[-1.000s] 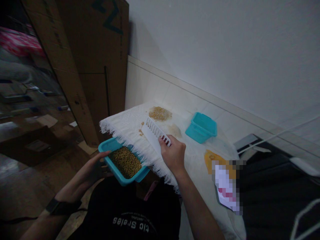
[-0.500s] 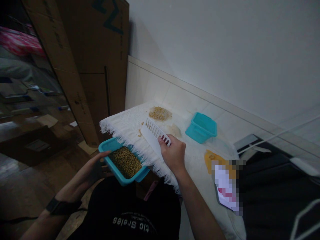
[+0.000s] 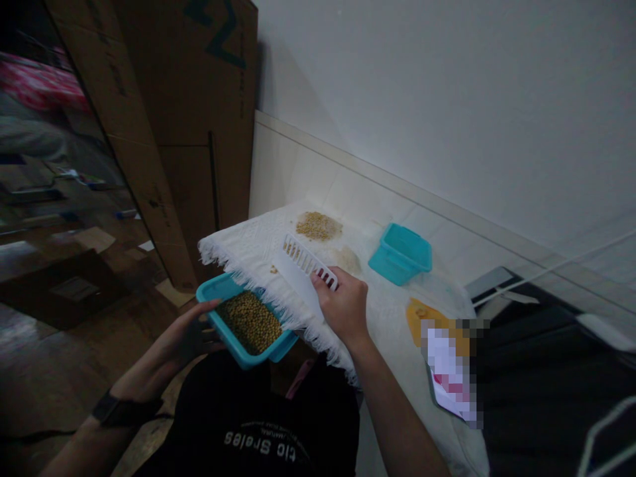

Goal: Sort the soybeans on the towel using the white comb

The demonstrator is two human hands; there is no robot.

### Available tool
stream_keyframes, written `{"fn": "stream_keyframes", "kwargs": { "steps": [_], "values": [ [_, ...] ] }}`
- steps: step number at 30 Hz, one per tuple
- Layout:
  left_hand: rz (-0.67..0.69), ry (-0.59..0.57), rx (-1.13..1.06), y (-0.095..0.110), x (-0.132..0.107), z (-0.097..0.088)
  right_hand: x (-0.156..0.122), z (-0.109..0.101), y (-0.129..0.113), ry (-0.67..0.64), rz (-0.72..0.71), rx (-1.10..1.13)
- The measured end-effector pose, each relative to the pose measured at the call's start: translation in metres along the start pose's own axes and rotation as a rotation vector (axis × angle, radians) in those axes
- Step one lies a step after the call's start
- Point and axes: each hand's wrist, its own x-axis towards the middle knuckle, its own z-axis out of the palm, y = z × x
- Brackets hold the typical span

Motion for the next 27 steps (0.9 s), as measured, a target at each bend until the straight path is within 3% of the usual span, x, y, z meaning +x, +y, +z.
{"fn": "stream_keyframes", "kwargs": {
  "steps": [7,12,27],
  "values": [
    [0.026,-0.029,-0.012,-0.001,0.001,-0.001,0.002,0.002,0.001,0.039,0.005,0.009],
    [-0.013,0.024,-0.004,0.0,0.003,0.0,0.001,0.005,0.001,-0.002,0.0,0.022],
    [0.022,0.004,0.005,-0.002,0.007,-0.007,0.0,0.011,-0.003,-0.039,-0.023,0.037]
  ]
}}
